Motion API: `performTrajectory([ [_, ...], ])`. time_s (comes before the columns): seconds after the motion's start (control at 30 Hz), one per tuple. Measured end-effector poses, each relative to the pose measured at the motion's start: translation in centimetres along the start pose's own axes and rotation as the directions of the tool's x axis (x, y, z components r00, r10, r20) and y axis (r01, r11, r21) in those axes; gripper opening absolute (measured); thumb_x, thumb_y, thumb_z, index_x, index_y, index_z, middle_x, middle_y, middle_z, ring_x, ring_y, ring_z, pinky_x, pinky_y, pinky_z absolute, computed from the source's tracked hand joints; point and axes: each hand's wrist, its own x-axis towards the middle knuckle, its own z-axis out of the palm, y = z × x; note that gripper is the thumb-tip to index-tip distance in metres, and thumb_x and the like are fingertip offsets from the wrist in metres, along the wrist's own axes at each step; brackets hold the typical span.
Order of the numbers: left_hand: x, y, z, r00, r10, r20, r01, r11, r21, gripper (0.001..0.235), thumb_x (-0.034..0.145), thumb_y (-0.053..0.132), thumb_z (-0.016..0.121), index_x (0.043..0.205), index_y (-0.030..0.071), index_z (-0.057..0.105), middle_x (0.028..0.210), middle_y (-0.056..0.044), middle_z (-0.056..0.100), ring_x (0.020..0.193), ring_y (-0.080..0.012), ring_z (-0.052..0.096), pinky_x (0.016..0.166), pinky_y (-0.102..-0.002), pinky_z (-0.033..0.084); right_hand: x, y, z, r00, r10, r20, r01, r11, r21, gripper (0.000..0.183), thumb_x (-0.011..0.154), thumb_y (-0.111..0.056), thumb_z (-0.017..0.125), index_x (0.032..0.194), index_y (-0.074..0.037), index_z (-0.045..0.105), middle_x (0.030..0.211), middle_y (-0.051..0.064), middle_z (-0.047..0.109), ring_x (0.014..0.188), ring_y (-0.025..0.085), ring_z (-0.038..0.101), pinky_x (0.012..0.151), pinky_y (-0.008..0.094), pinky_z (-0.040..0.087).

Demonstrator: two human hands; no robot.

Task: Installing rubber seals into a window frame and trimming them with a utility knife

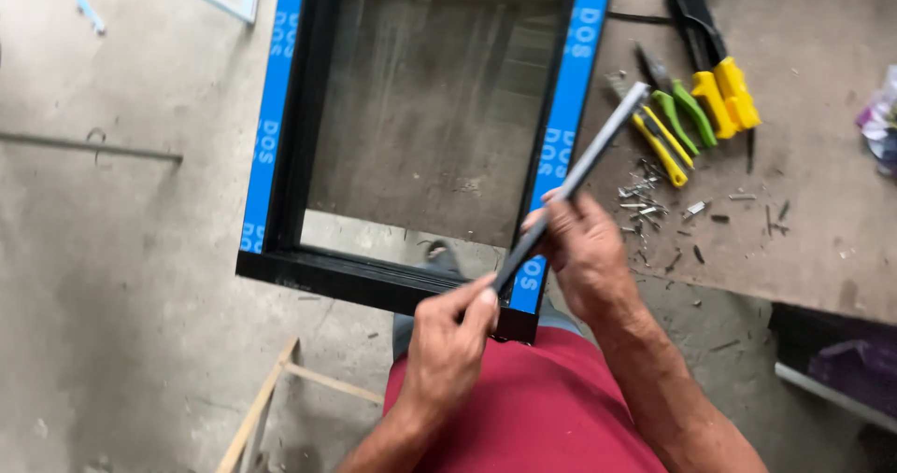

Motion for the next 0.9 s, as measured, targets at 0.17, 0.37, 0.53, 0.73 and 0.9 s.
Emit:
performTrajectory([
  [0.17,4.0,-0.4,1.5,0.992,-0.053,0.112,0.082,0.959,-0.271,0.036,0.099,0.016,0.055,0.063,0.012,0.053,0.056,0.004,0.041,0.049,-0.0074,0.031,0.044,-0.028,0.026,-1.7,0.7,1.3,0.998,0.003,-0.057,-0.011,0.988,-0.155,0.03,0.087,-0.013,0.077,0.112,-0.002,0.062,0.08,0.011,0.068,0.064,0.019,0.066,0.058,0.031,0.056],
  [0.37,5.0,-0.8,1.1,0.971,0.036,0.235,0.011,0.98,-0.197,0.037,0.103,0.022,0.05,0.068,0.014,0.057,0.06,0.005,0.046,0.053,-0.0064,0.034,0.049,-0.027,0.028,0.0,-1.8,1.4,0.899,-0.176,-0.402,0.147,0.984,-0.104,0.027,0.101,-0.028,0.064,0.093,-0.002,0.064,0.072,0.019,0.073,0.052,0.026,0.066,0.05,0.036,0.057],
  [0.53,5.1,1.3,-0.6,0.949,0.17,0.264,-0.13,0.978,-0.163,0.022,0.094,0.012,0.066,0.107,0.011,0.084,0.074,-0.004,0.077,0.071,-0.0055,0.055,0.059,-0.022,0.047,-1.6,-3.3,1.1,0.816,-0.352,-0.459,0.332,0.935,-0.127,0.023,0.105,-0.03,0.065,0.1,-0.008,0.063,0.076,0.018,0.072,0.062,0.023,0.075,0.054,0.036,0.065],
  [0.73,6.1,1.4,-1.5,0.714,0.697,0.06,-0.688,0.684,0.242,0.007,0.086,0.015,0.08,0.089,0.021,0.08,0.089,0.006,0.079,0.088,-0.0151,0.076,0.073,-0.027,0.052,-4.8,-4.8,4.1,0.701,-0.578,-0.416,0.466,0.814,-0.346,0.026,0.108,-0.026,0.065,0.101,-0.001,0.061,0.082,0.023,0.071,0.066,0.028,0.076,0.058,0.037,0.067],
  [0.9,6.7,-0.1,-1.6,0.65,0.713,0.264,-0.76,0.607,0.233,0.011,0.1,0.019,0.062,0.09,0.014,0.063,0.084,-0.002,0.064,0.084,-0.0291,0.066,0.074,-0.039,0.049,-5.2,-4.2,4.6,0.663,-0.673,-0.329,0.519,0.729,-0.446,0.02,0.109,-0.019,0.065,0.102,0.0,0.063,0.08,0.022,0.07,0.073,0.026,0.075,0.065,0.037,0.066],
])
